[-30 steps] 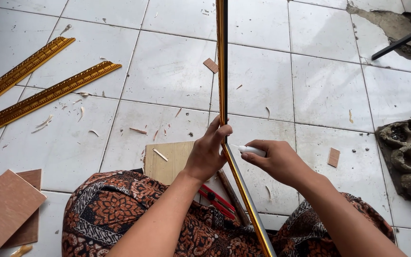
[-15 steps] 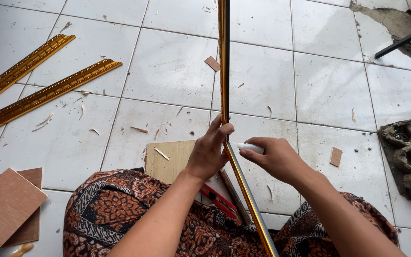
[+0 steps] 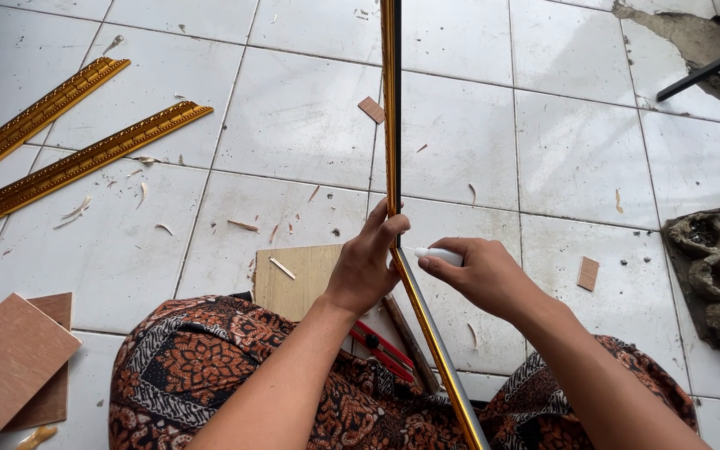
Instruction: Assembling a gold picture frame by applying glue to mitered corners and joining them together while sitting on the floor.
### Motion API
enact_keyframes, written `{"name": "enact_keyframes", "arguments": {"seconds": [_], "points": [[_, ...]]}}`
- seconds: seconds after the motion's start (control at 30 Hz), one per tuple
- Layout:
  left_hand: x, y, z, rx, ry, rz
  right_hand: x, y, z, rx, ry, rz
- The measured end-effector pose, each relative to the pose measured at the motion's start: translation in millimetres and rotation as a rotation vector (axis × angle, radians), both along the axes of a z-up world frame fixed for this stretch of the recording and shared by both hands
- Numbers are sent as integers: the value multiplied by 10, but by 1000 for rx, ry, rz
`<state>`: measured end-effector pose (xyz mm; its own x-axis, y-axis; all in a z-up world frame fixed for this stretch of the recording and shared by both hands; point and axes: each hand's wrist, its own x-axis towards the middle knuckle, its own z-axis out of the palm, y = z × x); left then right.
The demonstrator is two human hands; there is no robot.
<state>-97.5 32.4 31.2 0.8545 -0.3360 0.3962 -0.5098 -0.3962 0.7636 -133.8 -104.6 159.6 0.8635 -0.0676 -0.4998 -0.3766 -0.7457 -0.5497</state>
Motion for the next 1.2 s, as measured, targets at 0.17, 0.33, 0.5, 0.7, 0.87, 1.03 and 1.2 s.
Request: {"name": "enact_keyframes", "arguments": {"seconds": [0.17, 0.33, 0.5, 0.7, 0.87, 1.03, 1.2], "points": [[-2, -3, -23, 3, 4, 6, 11, -11, -48, -7, 12, 7], [-4, -11, -25, 10, 8, 0, 26, -32, -95, 3, 20, 12], [2, -13, -37, 15, 4, -4, 25, -55, -138, -8, 32, 26], [0, -17, -46, 23, 7, -8, 38, -73, -160, -22, 21, 34], [2, -19, -54, 26, 4, -13, 45, -77, -155, -23, 34, 42], [13, -25, -92, 22, 15, -16, 43, -70, -145, -24, 35, 38], [-2, -13, -64, 19, 19, -20, 36, -75, -156, -24, 36, 40]]}}
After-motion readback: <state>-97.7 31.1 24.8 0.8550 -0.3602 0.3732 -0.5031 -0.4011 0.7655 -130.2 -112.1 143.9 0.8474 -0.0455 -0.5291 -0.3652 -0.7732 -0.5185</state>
